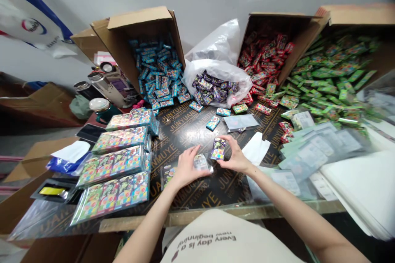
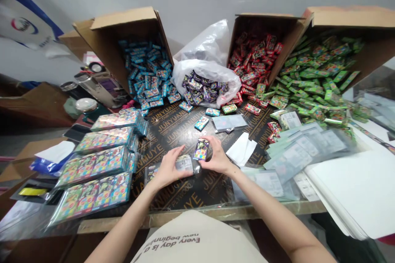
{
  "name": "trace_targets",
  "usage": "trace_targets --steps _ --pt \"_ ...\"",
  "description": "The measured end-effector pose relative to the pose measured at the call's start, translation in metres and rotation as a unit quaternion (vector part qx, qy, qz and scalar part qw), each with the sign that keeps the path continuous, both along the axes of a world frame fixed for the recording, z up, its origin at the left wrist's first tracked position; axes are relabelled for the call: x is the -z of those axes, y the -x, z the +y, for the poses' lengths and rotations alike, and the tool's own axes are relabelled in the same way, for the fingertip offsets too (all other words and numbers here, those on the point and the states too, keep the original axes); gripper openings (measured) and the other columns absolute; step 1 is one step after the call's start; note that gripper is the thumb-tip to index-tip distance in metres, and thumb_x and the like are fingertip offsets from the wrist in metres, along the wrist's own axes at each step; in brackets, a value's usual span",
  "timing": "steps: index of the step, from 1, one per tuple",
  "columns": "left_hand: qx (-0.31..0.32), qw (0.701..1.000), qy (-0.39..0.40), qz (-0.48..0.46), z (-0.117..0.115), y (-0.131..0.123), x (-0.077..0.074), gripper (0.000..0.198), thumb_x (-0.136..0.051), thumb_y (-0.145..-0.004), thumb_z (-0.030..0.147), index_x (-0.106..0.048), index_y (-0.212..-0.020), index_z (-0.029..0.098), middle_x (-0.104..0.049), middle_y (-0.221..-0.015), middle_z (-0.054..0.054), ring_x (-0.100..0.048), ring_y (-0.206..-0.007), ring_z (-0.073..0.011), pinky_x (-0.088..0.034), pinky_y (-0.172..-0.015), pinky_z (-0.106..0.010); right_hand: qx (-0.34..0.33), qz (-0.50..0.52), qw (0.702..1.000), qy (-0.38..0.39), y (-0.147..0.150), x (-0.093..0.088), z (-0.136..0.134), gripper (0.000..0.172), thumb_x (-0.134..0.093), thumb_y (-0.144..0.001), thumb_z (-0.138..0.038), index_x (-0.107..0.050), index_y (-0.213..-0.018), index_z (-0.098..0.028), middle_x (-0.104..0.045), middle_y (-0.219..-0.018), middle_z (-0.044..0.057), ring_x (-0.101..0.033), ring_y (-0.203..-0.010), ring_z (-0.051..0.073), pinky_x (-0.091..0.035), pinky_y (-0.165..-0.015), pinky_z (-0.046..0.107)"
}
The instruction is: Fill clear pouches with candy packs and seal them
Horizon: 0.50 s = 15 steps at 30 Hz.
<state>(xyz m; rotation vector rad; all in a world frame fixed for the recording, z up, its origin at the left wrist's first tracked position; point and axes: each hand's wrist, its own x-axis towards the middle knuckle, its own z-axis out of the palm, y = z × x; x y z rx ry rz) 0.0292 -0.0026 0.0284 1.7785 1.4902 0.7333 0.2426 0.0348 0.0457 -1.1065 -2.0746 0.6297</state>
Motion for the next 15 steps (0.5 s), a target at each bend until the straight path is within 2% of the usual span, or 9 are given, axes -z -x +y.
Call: trace_targets --steps 2,4,7,10,13,15 --pt "0.050 0.988 -0.039 0.140 -0.004 0.011 0.005 0.099 -0.077 -0.044 0.041 -0.034 -0.131 0.026 -0.049 -0.120 -0.010 -0.042 -0.113 -0.0307 -0.020 -0.100 -0.051 0.002 -0.016 1.000 -0.006 -0.004 0.008 0.001 0.069 -0.064 -0.058 -0.027 -0.037 -0.121 -0.021 -0.048 -0.116 0.008 -0.044 -0.109 0.027 -0.032 -0.092 0.040" --pt "0.071 0.977 -0.047 0.198 -0.008 0.017 0.010 0.101 -0.075 -0.047 0.035 -0.027 -0.135 0.026 -0.051 -0.115 -0.008 -0.044 -0.109 -0.0289 -0.020 -0.100 -0.050 -0.001 -0.050 0.999 -0.020 -0.007 0.014 0.001 0.067 -0.065 -0.059 -0.029 -0.039 -0.121 -0.022 -0.050 -0.116 0.008 -0.044 -0.110 0.028 -0.029 -0.093 0.042" --pt "0.064 0.979 -0.074 0.181 -0.009 0.019 0.011 0.101 -0.071 -0.053 0.031 -0.015 -0.138 0.025 -0.048 -0.118 -0.008 -0.043 -0.111 -0.0273 -0.021 -0.101 -0.048 -0.009 -0.091 0.996 -0.023 -0.008 0.017 -0.003 0.066 -0.066 -0.061 -0.032 -0.040 -0.121 -0.023 -0.051 -0.117 0.009 -0.043 -0.111 0.029 -0.024 -0.095 0.045" --pt "0.075 0.983 -0.089 0.144 -0.008 0.018 0.007 0.104 -0.070 -0.056 0.030 -0.008 -0.139 0.024 -0.045 -0.125 -0.008 -0.042 -0.115 -0.0257 -0.014 -0.105 -0.049 -0.072 -0.087 0.994 0.013 -0.008 0.014 -0.009 0.072 -0.068 -0.060 -0.033 -0.037 -0.124 -0.022 -0.051 -0.119 0.009 -0.045 -0.110 0.028 -0.024 -0.095 0.045" --pt "0.108 0.983 -0.086 0.117 -0.007 0.018 0.003 0.104 -0.070 -0.056 0.029 -0.008 -0.138 0.024 -0.044 -0.127 -0.007 -0.041 -0.117 -0.0242 -0.010 -0.107 -0.048 -0.146 -0.067 0.985 0.056 -0.009 0.012 -0.010 0.075 -0.068 -0.062 -0.033 -0.033 -0.128 -0.022 -0.048 -0.125 0.009 -0.043 -0.114 0.025 -0.024 -0.097 0.042" --pt "0.112 0.985 -0.085 0.105 -0.007 0.018 0.001 0.103 -0.071 -0.056 0.030 -0.010 -0.138 0.024 -0.044 -0.129 -0.007 -0.041 -0.117 -0.0241 -0.012 -0.107 -0.047 -0.151 -0.058 0.984 0.071 -0.009 0.013 -0.010 0.082 -0.069 -0.063 -0.038 -0.027 -0.132 -0.024 -0.043 -0.130 0.009 -0.040 -0.118 0.025 -0.024 -0.098 0.041"
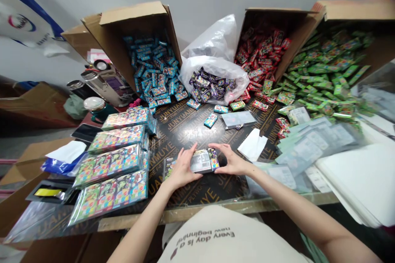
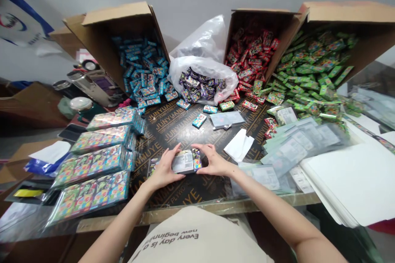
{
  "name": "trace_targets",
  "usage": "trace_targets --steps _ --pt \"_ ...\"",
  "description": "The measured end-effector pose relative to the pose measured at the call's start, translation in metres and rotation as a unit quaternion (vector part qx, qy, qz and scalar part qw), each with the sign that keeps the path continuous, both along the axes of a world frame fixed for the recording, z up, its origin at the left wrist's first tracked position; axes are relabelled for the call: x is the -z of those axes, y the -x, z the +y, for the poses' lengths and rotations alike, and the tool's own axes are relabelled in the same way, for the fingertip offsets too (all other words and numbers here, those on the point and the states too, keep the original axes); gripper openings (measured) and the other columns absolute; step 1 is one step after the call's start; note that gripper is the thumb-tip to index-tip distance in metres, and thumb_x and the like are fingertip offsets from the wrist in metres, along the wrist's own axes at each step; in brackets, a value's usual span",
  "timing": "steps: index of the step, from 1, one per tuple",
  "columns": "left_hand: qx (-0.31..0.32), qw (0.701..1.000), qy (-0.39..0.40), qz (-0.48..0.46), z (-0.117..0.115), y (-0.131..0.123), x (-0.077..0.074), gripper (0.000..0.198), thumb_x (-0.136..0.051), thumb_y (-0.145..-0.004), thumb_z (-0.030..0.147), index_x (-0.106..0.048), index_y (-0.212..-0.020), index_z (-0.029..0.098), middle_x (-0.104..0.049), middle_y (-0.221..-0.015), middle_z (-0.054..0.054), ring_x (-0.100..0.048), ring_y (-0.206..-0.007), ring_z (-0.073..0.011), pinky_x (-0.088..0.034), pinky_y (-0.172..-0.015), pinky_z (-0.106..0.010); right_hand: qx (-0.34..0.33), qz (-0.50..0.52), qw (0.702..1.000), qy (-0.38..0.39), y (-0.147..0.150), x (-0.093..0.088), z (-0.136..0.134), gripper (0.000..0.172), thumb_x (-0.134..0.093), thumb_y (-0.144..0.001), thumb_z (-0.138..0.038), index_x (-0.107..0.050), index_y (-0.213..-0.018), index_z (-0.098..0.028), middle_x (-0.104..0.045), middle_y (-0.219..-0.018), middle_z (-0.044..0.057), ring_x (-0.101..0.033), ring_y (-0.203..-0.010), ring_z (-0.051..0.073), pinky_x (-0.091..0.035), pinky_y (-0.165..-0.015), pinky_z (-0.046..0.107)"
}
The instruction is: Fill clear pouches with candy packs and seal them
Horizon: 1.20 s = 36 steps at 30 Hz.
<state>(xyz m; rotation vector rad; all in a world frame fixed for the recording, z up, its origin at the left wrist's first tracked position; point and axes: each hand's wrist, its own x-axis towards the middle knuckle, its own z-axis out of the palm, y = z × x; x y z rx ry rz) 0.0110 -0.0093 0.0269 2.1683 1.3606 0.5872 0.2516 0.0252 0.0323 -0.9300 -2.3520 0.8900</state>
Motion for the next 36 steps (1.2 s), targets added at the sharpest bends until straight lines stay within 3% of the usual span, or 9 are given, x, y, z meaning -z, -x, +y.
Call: trace_targets --steps 5,9,11,13,18,22,28,32,36 --pt "-0.050 0.999 -0.001 -0.017 0.003 0.001 0.000 0.102 -0.071 -0.056 0.033 -0.011 -0.138 0.022 -0.048 -0.121 -0.009 -0.044 -0.113 -0.0259 -0.023 -0.103 -0.047 0.113 0.021 0.992 -0.043 0.008 0.004 -0.012 0.089 -0.066 -0.066 -0.047 -0.017 -0.136 -0.024 -0.049 -0.125 0.010 -0.038 -0.121 0.026 -0.017 -0.101 0.046" --pt "-0.053 0.998 0.007 -0.027 0.005 0.000 0.004 0.101 -0.071 -0.057 0.032 -0.012 -0.138 0.022 -0.048 -0.118 -0.009 -0.046 -0.108 -0.0253 -0.032 -0.096 -0.042 0.044 0.010 0.998 -0.038 0.017 0.002 -0.010 0.064 -0.049 -0.084 -0.037 -0.016 -0.137 -0.025 -0.057 -0.118 0.008 -0.045 -0.115 0.021 -0.013 -0.102 0.045" --pt "-0.052 0.998 0.007 -0.017 0.007 0.000 0.009 0.099 -0.071 -0.057 0.031 -0.015 -0.138 0.022 -0.048 -0.118 -0.009 -0.046 -0.108 -0.0255 -0.033 -0.095 -0.041 0.083 -0.001 0.994 -0.067 0.013 0.001 0.015 0.056 -0.046 -0.085 -0.037 -0.025 -0.135 -0.025 -0.054 -0.121 0.008 -0.045 -0.115 0.021 -0.016 -0.101 0.044" --pt "-0.047 0.999 0.007 0.003 0.007 0.001 0.015 0.097 -0.070 -0.056 0.029 -0.018 -0.137 0.022 -0.046 -0.120 -0.009 -0.044 -0.109 -0.0261 -0.032 -0.095 -0.042 0.210 -0.020 0.972 -0.105 -0.002 0.001 0.057 0.048 -0.046 -0.084 -0.040 -0.036 -0.129 -0.023 -0.051 -0.124 0.010 -0.042 -0.116 0.023 -0.022 -0.097 0.042" --pt "-0.023 0.998 0.011 0.050 0.004 -0.002 0.029 0.091 -0.065 -0.056 0.023 -0.021 -0.137 0.023 -0.047 -0.118 -0.009 -0.042 -0.108 -0.0266 -0.030 -0.095 -0.043 0.505 -0.178 0.841 -0.071 -0.057 0.004 0.172 0.076 -0.056 -0.069 -0.057 -0.032 -0.131 -0.020 -0.043 -0.125 0.018 -0.036 -0.115 0.035 -0.027 -0.088 0.048" --pt "-0.031 0.997 0.000 0.064 0.001 -0.004 0.036 0.088 -0.062 -0.057 0.022 -0.024 -0.136 0.023 -0.046 -0.120 -0.009 -0.040 -0.110 -0.0274 -0.028 -0.097 -0.044 0.491 -0.251 0.834 -0.022 -0.072 0.013 0.210 0.083 -0.060 -0.066 -0.052 -0.025 -0.134 -0.020 -0.049 -0.113 0.017 -0.044 -0.106 0.033 -0.031 -0.084 0.044" --pt "-0.034 0.997 0.005 0.071 0.001 -0.002 0.040 0.086 -0.060 -0.058 0.023 -0.025 -0.136 0.023 -0.044 -0.123 -0.010 -0.039 -0.112 -0.0285 -0.026 -0.098 -0.046 0.452 -0.265 0.850 -0.044 -0.066 0.026 0.220 0.083 -0.066 -0.060 -0.044 -0.028 -0.131 -0.025 -0.044 -0.117 0.014 -0.042 -0.107 0.032 -0.031 -0.085 0.043" --pt "-0.039 0.996 0.012 0.080 0.001 -0.002 0.042 0.084 -0.060 -0.058 0.024 -0.027 -0.135 0.023 -0.044 -0.124 -0.010 -0.037 -0.114 -0.0297 -0.025 -0.099 -0.047 0.477 -0.275 0.829 -0.096 -0.080 0.015 0.233 0.053 -0.047 -0.078 -0.037 -0.037 -0.127 -0.019 -0.033 -0.129 0.018 -0.033 -0.115 0.031 -0.028 -0.087 0.046" --pt "-0.044 0.996 0.013 0.081 -0.001 -0.001 0.047 0.083 -0.060 -0.057 0.022 -0.030 -0.134 0.022 -0.043 -0.126 -0.010 -0.036 -0.117 -0.0295 -0.023 -0.101 -0.046 0.445 -0.282 0.840 -0.128 -0.094 -0.003 0.245 0.030 -0.045 -0.078 -0.016 -0.057 -0.106 -0.016 -0.039 -0.128 0.016 -0.030 -0.118 0.029 -0.023 -0.091 0.045"
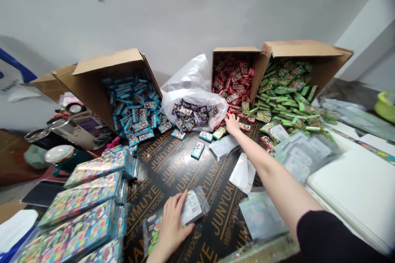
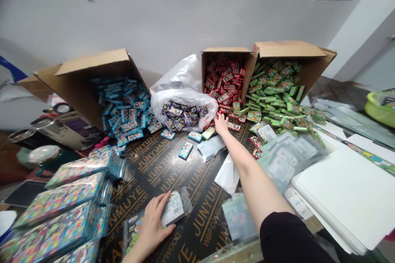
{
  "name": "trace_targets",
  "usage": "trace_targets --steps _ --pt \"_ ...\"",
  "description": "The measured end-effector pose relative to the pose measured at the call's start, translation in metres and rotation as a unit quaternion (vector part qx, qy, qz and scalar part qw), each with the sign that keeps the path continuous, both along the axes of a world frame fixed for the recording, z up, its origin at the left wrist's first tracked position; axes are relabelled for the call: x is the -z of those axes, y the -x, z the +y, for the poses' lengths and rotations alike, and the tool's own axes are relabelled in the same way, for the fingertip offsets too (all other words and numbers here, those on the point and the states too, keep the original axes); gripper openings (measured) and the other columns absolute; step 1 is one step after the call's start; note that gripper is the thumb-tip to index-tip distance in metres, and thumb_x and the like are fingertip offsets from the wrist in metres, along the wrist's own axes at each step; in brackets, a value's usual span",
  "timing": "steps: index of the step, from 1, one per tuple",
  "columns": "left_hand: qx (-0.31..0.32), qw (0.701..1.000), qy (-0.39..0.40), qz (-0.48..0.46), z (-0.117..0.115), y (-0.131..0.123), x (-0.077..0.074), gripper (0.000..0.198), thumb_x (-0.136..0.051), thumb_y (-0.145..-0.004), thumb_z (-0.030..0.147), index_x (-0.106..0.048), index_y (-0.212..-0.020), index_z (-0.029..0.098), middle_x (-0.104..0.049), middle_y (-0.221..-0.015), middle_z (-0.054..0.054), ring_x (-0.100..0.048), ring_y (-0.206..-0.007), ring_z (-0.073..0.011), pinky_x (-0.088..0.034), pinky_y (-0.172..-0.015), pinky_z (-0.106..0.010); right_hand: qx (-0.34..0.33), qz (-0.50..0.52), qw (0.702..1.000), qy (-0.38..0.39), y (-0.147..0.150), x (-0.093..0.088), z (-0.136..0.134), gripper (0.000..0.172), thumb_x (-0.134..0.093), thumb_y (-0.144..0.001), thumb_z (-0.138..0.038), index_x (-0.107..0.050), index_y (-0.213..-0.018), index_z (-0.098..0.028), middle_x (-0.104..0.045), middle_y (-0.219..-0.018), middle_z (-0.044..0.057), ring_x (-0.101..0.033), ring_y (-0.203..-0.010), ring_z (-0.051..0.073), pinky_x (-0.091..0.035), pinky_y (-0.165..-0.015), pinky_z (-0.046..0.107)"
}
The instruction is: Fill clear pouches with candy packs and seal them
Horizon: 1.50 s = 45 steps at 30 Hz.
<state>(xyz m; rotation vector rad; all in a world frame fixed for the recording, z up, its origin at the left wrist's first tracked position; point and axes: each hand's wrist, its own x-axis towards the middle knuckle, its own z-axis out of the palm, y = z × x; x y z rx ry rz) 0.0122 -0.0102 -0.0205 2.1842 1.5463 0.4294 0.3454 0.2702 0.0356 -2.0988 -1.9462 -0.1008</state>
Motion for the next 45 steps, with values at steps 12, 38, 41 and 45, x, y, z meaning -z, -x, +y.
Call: trace_targets --steps 12,38,41,45 --pt "-0.130 0.908 0.107 -0.383 0.032 -0.040 -0.048 0.050 -0.064 -0.069 0.035 -0.053 -0.115 0.020 -0.053 -0.120 -0.010 -0.045 -0.114 -0.0240 -0.029 -0.101 -0.041 -0.189 0.123 0.972 -0.063 0.045 -0.026 -0.127 0.028 -0.040 -0.087 -0.026 -0.054 -0.110 -0.017 -0.061 -0.098 0.009 -0.056 -0.088 0.019 -0.042 -0.079 0.033" --pt "0.030 0.999 0.014 -0.009 0.004 -0.004 -0.032 0.101 -0.067 -0.055 0.027 -0.011 -0.139 0.020 -0.048 -0.120 -0.010 -0.042 -0.110 -0.0268 -0.027 -0.098 -0.045 -0.438 0.205 0.870 0.096 0.085 0.016 -0.227 0.078 -0.071 -0.061 -0.040 -0.037 -0.129 -0.020 -0.050 -0.116 0.012 -0.045 -0.106 0.028 -0.033 -0.090 0.044" --pt "0.060 0.997 0.001 -0.039 0.003 -0.004 -0.031 0.100 -0.064 -0.057 0.025 -0.007 -0.140 0.022 -0.044 -0.126 -0.009 -0.039 -0.115 -0.0263 -0.020 -0.103 -0.047 -0.492 0.258 0.821 0.136 0.090 0.016 -0.234 0.082 -0.071 -0.062 -0.044 -0.033 -0.131 -0.020 -0.048 -0.122 0.012 -0.045 -0.110 0.025 -0.033 -0.093 0.039" --pt "0.022 0.998 -0.008 -0.065 0.007 -0.004 -0.033 0.099 -0.065 -0.059 0.028 -0.008 -0.139 0.021 -0.042 -0.126 -0.010 -0.039 -0.115 -0.0271 -0.025 -0.100 -0.045 -0.445 0.291 0.842 0.087 0.096 0.017 -0.241 0.092 -0.070 -0.059 -0.053 -0.026 -0.133 -0.020 -0.049 -0.124 0.013 -0.045 -0.113 0.025 -0.024 -0.098 0.042"
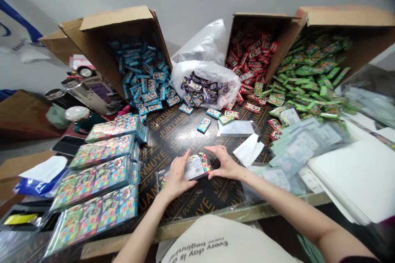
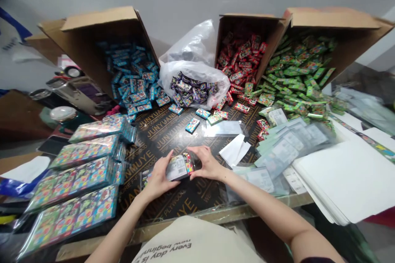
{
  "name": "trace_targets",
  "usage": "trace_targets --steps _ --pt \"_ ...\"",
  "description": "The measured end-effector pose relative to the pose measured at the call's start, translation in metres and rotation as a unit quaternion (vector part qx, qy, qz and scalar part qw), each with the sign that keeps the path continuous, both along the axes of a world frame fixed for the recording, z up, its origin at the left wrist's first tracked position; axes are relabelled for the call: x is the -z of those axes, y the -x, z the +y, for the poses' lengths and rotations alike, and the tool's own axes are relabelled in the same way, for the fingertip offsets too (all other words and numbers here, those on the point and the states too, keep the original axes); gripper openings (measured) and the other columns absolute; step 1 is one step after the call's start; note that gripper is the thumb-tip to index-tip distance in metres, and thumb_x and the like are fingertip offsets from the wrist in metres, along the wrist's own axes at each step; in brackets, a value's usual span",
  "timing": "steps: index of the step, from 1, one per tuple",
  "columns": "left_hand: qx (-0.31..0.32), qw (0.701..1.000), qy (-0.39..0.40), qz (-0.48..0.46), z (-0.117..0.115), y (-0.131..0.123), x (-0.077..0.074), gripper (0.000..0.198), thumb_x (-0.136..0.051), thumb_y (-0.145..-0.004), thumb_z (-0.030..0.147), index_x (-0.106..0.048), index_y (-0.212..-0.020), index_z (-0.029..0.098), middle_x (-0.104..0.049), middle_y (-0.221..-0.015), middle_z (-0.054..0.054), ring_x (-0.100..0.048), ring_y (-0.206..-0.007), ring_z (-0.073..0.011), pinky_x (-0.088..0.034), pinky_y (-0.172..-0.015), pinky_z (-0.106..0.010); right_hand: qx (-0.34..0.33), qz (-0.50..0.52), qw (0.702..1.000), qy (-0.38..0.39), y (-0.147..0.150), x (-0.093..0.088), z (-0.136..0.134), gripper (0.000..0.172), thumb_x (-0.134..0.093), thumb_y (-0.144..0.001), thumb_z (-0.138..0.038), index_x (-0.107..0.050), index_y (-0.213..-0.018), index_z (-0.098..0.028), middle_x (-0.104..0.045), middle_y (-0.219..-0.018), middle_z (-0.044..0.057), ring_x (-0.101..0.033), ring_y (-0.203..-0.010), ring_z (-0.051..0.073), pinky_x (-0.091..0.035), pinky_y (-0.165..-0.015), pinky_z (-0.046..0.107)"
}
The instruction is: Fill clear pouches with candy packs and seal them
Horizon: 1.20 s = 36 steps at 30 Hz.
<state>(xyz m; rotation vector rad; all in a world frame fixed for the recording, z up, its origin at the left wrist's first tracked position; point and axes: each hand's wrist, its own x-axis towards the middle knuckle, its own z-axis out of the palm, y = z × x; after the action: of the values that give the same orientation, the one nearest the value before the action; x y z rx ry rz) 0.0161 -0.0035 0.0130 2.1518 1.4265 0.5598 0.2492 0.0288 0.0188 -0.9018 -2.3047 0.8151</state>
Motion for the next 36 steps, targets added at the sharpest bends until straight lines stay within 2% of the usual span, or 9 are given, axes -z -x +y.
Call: trace_targets --steps 5,10,15,17,20,24,27,30,36 --pt "-0.031 0.999 0.001 0.021 0.004 -0.002 0.000 0.097 -0.067 -0.058 0.029 -0.013 -0.138 0.022 -0.046 -0.120 -0.009 -0.043 -0.109 -0.0259 -0.032 -0.093 -0.041 0.044 -0.068 0.996 -0.049 -0.003 -0.006 0.031 0.065 -0.056 -0.077 -0.047 -0.029 -0.132 -0.024 -0.055 -0.119 0.008 -0.047 -0.112 0.022 -0.020 -0.099 0.042" --pt "-0.017 0.997 0.012 0.080 0.005 -0.003 0.004 0.092 -0.070 -0.055 0.031 -0.026 -0.136 0.023 -0.050 -0.114 -0.009 -0.043 -0.105 -0.0272 -0.033 -0.090 -0.041 0.397 -0.198 0.895 -0.055 -0.039 -0.013 0.122 0.074 -0.058 -0.071 -0.050 -0.031 -0.133 -0.018 -0.036 -0.133 0.019 -0.031 -0.121 0.036 -0.024 -0.092 0.050" --pt "-0.120 0.989 0.030 -0.086 0.009 -0.010 -0.004 0.070 -0.068 -0.060 0.044 -0.046 -0.123 0.023 -0.051 -0.116 -0.009 -0.043 -0.111 -0.0280 -0.027 -0.097 -0.045 0.364 -0.079 0.928 -0.007 -0.035 -0.015 0.137 0.070 -0.061 -0.067 -0.036 -0.034 -0.129 -0.018 -0.046 -0.120 0.015 -0.041 -0.112 0.030 -0.030 -0.093 0.044" --pt "-0.183 0.941 0.124 -0.257 0.012 -0.021 -0.013 0.054 -0.057 -0.071 0.050 -0.054 -0.114 0.018 -0.056 -0.111 -0.011 -0.049 -0.107 -0.0259 -0.033 -0.095 -0.042 0.267 0.082 0.960 0.019 -0.011 -0.016 0.110 0.076 -0.060 -0.068 -0.038 -0.024 -0.133 -0.021 -0.046 -0.119 0.011 -0.045 -0.108 0.025 -0.034 -0.092 0.038" --pt "-0.160 0.773 0.350 -0.505 0.018 -0.038 -0.027 0.050 -0.043 -0.079 0.055 -0.058 -0.104 0.015 -0.063 -0.098 -0.012 -0.059 -0.092 -0.0223 -0.042 -0.086 -0.040 0.091 0.283 0.943 0.149 0.024 -0.021 0.056 0.089 -0.064 -0.065 -0.046 -0.014 -0.135 -0.026 -0.047 -0.117 0.008 -0.050 -0.103 0.021 -0.039 -0.089 0.036" --pt "-0.124 0.618 0.466 -0.621 0.019 -0.044 -0.032 0.039 -0.049 -0.079 0.048 -0.060 -0.094 0.013 -0.065 -0.092 -0.010 -0.062 -0.080 -0.0173 -0.049 -0.074 -0.032 0.034 0.372 0.873 0.314 0.034 -0.024 0.017 0.053 -0.059 -0.068 -0.051 -0.050 -0.112 -0.022 -0.058 -0.104 0.007 -0.056 -0.093 0.022 -0.043 -0.083 0.036" --pt "-0.134 0.645 0.482 -0.578 0.014 -0.042 -0.029 0.032 -0.059 -0.074 0.039 -0.060 -0.089 0.011 -0.066 -0.086 -0.010 -0.063 -0.073 -0.0171 -0.051 -0.066 -0.030 0.108 0.352 0.849 0.379 0.021 -0.020 0.023 0.034 -0.050 -0.076 -0.049 -0.061 -0.080 -0.017 -0.062 -0.077 0.005 -0.057 -0.075 0.019 -0.045 -0.073 0.033" --pt "-0.115 0.724 0.448 -0.512 0.008 -0.044 -0.026 0.027 -0.067 -0.067 0.033 -0.061 -0.080 0.011 -0.065 -0.071 -0.006 -0.060 -0.060 -0.0130 -0.052 -0.059 -0.027 0.132 0.220 0.889 0.380 0.010 -0.015 0.030 0.037 -0.049 -0.078 -0.047 -0.061 -0.066 -0.015 -0.058 -0.062 0.002 -0.054 -0.063 0.016 -0.043 -0.064 0.030" --pt "-0.157 0.765 0.399 -0.481 0.005 -0.045 -0.023 0.025 -0.068 -0.065 0.033 -0.061 -0.062 0.009 -0.057 -0.052 0.000 -0.051 -0.044 -0.0074 -0.047 -0.050 -0.022 0.061 0.079 0.991 0.091 0.002 -0.028 0.012 0.076 -0.068 -0.062 -0.045 -0.038 -0.128 -0.022 -0.045 -0.126 0.009 -0.041 -0.115 0.025 -0.032 -0.094 0.040"
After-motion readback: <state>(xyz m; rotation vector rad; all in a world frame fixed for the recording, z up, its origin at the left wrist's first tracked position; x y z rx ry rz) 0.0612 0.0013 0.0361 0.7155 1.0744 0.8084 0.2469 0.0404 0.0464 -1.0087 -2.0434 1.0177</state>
